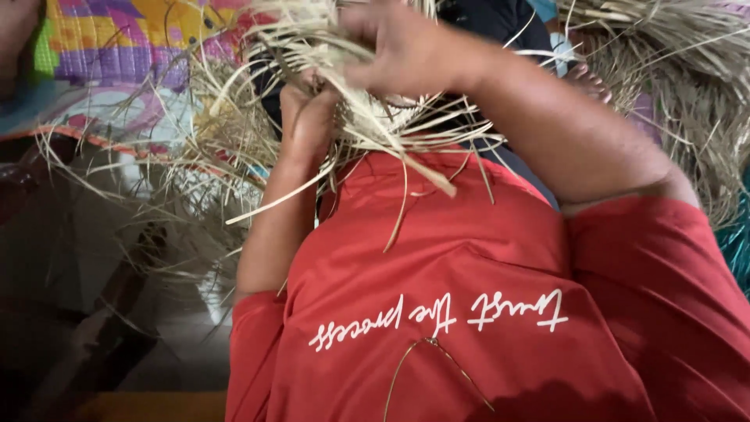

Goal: A person is weaving a hat by interlacing dried straw strands while sitting on a floor mat.

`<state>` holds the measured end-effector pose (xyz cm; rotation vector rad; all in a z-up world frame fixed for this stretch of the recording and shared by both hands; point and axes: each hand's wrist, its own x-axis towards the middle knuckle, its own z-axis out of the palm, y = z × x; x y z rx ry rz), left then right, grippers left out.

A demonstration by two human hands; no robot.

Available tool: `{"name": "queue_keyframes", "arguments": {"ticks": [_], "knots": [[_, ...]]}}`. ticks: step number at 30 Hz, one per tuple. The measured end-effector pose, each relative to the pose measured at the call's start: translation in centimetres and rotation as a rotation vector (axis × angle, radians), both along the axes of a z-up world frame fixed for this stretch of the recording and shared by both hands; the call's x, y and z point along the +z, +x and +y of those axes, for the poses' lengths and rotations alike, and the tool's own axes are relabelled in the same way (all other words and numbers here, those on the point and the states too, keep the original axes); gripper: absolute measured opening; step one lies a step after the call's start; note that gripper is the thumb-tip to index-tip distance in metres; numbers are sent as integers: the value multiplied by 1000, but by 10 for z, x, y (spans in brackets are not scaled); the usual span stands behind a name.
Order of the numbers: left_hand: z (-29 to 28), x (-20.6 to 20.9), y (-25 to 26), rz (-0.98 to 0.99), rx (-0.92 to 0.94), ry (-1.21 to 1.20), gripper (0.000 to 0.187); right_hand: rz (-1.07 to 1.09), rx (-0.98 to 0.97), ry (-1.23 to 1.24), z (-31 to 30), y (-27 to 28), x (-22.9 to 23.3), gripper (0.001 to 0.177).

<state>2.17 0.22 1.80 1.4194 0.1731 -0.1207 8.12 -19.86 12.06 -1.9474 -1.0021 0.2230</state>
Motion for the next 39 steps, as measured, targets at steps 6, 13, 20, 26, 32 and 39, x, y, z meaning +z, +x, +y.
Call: {"name": "queue_keyframes", "arguments": {"ticks": [6,13,20,26,32,39], "knots": [[-4,2,4,133,58,39,3,52,-79,-539,-17,5,-59,35],[0,-7,6,170,-8,-197,8,143,-86,-454,-12,9,-39,40],[-8,5,7,227,-66,388,14,485,-251,-409,39,18,-25,16],[-5,15,7,299,-82,340,57,315,-141,-376,51,32,-3,41],[-1,5,4,94,6,32,24,-159,-43,-299,24,40,-54,30],[5,-1,12,233,-16,78,10,-148,46,-276,33,53,-74,24]]}}
